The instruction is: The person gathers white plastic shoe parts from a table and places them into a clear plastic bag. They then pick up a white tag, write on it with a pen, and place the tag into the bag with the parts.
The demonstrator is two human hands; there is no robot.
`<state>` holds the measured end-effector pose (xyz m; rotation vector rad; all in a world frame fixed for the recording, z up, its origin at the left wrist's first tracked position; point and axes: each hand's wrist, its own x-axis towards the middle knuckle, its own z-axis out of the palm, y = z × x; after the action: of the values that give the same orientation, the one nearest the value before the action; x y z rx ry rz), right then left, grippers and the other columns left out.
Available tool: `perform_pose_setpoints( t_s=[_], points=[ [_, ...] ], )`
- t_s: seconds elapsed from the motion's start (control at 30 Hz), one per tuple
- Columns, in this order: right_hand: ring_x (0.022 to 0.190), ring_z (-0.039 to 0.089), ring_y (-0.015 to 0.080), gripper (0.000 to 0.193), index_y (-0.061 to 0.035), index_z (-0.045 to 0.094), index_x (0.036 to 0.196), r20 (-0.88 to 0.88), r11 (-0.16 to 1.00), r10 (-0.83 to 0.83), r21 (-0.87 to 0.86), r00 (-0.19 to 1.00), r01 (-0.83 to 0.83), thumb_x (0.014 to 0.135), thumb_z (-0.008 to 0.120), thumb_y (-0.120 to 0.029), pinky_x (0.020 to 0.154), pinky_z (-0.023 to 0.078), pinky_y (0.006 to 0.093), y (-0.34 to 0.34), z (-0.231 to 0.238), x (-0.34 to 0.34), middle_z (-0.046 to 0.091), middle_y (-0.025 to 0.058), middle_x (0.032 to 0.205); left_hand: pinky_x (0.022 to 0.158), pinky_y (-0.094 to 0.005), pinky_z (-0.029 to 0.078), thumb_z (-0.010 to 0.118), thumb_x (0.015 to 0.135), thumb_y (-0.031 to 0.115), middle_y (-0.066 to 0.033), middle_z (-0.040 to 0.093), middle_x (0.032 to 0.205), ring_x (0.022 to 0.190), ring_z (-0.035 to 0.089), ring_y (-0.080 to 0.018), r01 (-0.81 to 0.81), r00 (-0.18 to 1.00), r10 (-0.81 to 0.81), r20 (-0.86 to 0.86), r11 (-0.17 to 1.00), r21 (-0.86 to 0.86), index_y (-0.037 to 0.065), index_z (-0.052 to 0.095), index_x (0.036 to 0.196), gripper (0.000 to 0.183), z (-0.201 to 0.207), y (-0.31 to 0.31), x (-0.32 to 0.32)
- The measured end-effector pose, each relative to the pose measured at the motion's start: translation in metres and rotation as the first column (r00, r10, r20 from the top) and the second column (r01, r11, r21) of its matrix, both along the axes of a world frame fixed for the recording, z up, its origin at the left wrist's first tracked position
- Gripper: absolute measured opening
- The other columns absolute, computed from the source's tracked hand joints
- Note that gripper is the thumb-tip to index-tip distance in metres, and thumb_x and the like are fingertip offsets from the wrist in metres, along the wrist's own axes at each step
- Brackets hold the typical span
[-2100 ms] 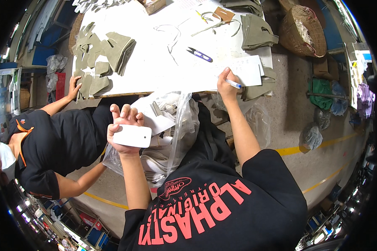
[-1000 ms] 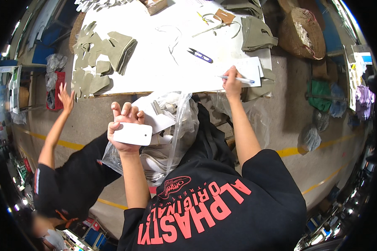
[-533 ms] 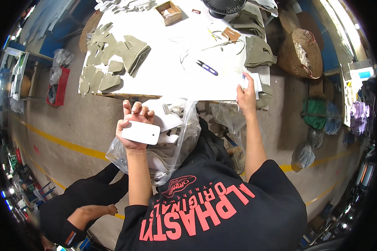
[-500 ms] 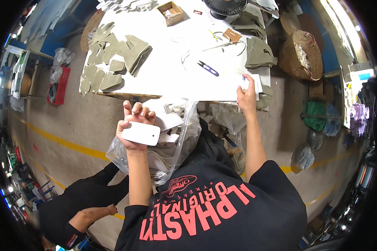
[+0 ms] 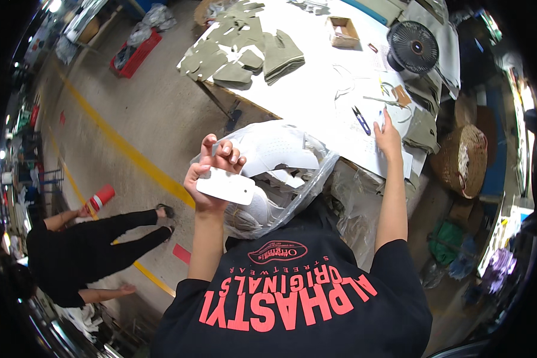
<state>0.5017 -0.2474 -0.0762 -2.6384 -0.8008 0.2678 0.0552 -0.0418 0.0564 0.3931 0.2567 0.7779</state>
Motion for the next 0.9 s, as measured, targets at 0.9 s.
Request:
perform_pose_setpoints(
  t_s=[0.9],
  points=[
    [0.062, 0.053, 0.0041, 0.013, -0.0022, 0.056, 0.112, -0.687, 0.782, 0.607, 0.606, 0.399, -0.145, 0.103, 0.063, -0.007, 0.052, 0.042, 0.0216, 0.071, 0.154, -0.256, 0.061, -0.0003, 0.083, 0.096, -0.0331, 0.043, 0.048, 0.081, 0.002, -0.0073, 0.056, 0.110, 0.105, 0.053, -0.0162, 0.085, 0.784, 0.372, -0.497, 0.728, 0.680, 0.002, 0.056, 0.123, 0.043, 0.004, -0.012, -0.012]
  ],
)
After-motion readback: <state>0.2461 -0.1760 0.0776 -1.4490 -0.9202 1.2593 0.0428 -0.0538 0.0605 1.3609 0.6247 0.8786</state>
